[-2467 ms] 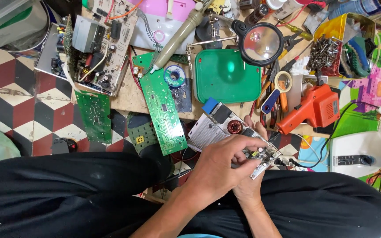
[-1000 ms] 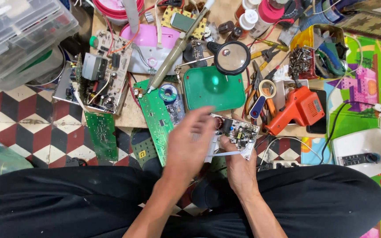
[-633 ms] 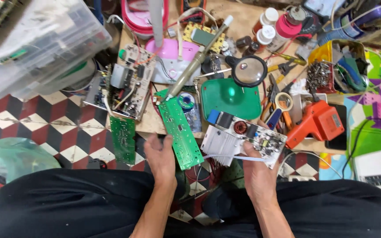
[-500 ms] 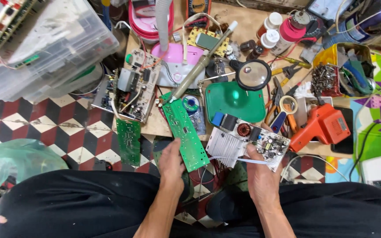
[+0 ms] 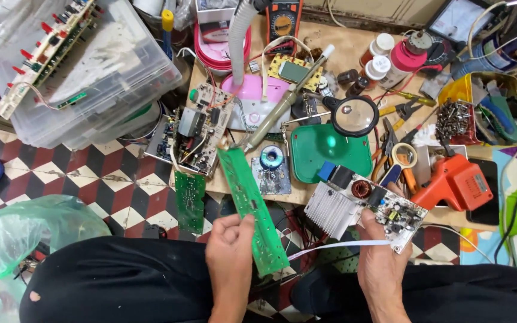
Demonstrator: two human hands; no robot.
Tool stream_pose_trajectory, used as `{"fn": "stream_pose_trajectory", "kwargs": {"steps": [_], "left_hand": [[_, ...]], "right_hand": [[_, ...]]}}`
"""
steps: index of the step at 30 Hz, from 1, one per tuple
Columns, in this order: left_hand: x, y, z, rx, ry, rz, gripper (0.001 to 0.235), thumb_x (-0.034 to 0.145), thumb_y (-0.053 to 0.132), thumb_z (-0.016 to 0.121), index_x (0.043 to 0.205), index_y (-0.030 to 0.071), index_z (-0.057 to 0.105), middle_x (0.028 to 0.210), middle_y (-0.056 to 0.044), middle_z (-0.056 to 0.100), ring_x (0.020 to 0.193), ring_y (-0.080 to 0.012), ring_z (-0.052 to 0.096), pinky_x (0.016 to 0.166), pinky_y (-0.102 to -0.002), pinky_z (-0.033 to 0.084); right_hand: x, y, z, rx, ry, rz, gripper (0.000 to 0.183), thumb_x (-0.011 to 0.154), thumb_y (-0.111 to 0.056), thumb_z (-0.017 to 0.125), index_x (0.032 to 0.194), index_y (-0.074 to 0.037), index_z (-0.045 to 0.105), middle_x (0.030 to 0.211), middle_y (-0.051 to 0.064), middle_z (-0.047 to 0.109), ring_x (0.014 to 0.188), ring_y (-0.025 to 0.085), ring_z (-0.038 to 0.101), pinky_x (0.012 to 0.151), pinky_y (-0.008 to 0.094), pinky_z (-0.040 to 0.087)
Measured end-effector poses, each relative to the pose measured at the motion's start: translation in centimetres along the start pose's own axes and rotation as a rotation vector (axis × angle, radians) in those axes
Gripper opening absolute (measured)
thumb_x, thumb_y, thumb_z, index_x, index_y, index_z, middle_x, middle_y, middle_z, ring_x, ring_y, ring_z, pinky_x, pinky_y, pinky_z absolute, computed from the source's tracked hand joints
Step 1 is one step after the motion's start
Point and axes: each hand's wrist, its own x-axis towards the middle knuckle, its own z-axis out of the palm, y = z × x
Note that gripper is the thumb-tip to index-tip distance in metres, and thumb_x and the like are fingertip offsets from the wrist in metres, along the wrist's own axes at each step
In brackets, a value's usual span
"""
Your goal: The person sits on the floor and uses a heat gun on a green circuit board. They then use a multimeter to test a white power supply unit, connecting the probes to various points on the board.
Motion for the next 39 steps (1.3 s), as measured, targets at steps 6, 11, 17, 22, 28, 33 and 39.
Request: {"fn": "stream_pose_trajectory", "kwargs": {"steps": [6, 11, 17, 22, 28, 33, 39], "left_hand": [[-1.1, 4.3, -1.8, -0.009, -0.010, 0.231, 0.047, 0.106, 0.043, 0.064, 0.139, 0.010, 0.062, 0.069, 0.003, 0.025, 0.060, -0.0121, 0.028, 0.061, -0.043, 0.028], [1.2, 3.5, -1.8, -0.149, -0.016, 0.140, 0.058, 0.099, 0.051, 0.061, 0.143, 0.013, 0.057, 0.117, 0.000, 0.062, 0.096, -0.0161, 0.050, 0.097, -0.046, 0.052], [2.1, 2.1, -1.6, -0.254, -0.080, 0.186, 0.052, 0.104, 0.049, 0.060, 0.142, 0.013, 0.055, 0.081, 0.004, 0.026, 0.068, -0.0108, 0.028, 0.065, -0.035, 0.032], [3.5, 0.6, -0.4, -0.410, -0.029, 0.175, 0.028, 0.110, 0.038, 0.062, 0.130, 0.019, 0.062, 0.077, 0.008, 0.041, 0.054, -0.0020, 0.031, 0.042, -0.024, 0.023], [2.2, 1.8, 0.0, -0.460, -0.059, 0.134, 0.050, 0.109, 0.046, 0.059, 0.147, 0.014, 0.058, 0.099, 0.005, 0.046, 0.077, -0.0024, 0.043, 0.068, -0.021, 0.048], [3.3, -0.1, 0.1, -0.686, -0.213, 0.111, 0.040, 0.112, 0.039, 0.064, 0.143, 0.015, 0.058, 0.090, -0.003, 0.065, 0.062, -0.0176, 0.062, 0.053, -0.036, 0.056], [3.4, 0.3, -0.3, -0.843, -0.477, -0.003, 0.033, 0.115, 0.035, 0.059, 0.139, 0.015, 0.070, 0.068, 0.004, 0.050, 0.050, -0.0085, 0.043, 0.052, -0.027, 0.036]], "right_hand": [[0.9, 1.8, 2.3, 0.304, -0.092, -0.074, 0.070, 0.097, 0.001, 0.065, 0.164, -0.010, 0.049, 0.157, 0.012, 0.062, 0.143, 0.030, 0.063, 0.120, 0.049, 0.056], [2.3, 3.6, 2.5, 0.381, -0.121, 0.003, 0.072, 0.097, -0.004, 0.069, 0.165, -0.020, 0.053, 0.150, 0.003, 0.067, 0.128, 0.021, 0.068, 0.095, 0.037, 0.057], [3.4, 4.7, 2.6, 0.488, -0.115, 0.072, 0.062, 0.096, 0.000, 0.074, 0.154, -0.019, 0.062, 0.148, 0.003, 0.071, 0.129, 0.021, 0.072, 0.091, 0.038, 0.063], [4.7, 6.2, 2.7, 0.538, -0.092, 0.054, 0.057, 0.097, 0.003, 0.069, 0.151, -0.014, 0.059, 0.147, 0.010, 0.070, 0.125, 0.027, 0.072, 0.101, 0.050, 0.064], [3.4, 4.3, 3.2, 0.497, -0.139, 0.146, 0.063, 0.097, 0.001, 0.071, 0.157, -0.015, 0.059, 0.133, 0.009, 0.071, 0.114, 0.024, 0.071, 0.076, 0.038, 0.059], [2.1, 1.7, 4.1, 0.411, -0.086, 0.246, 0.071, 0.094, -0.002, 0.068, 0.162, -0.019, 0.058, 0.147, 0.014, 0.072, 0.129, 0.030, 0.071, 0.101, 0.040, 0.056], [2.2, 2.8, 3.9, 0.239, -0.093, 0.221, 0.074, 0.094, -0.011, 0.071, 0.164, -0.027, 0.057, 0.133, 0.005, 0.072, 0.121, 0.022, 0.066, 0.105, 0.041, 0.049]]}}
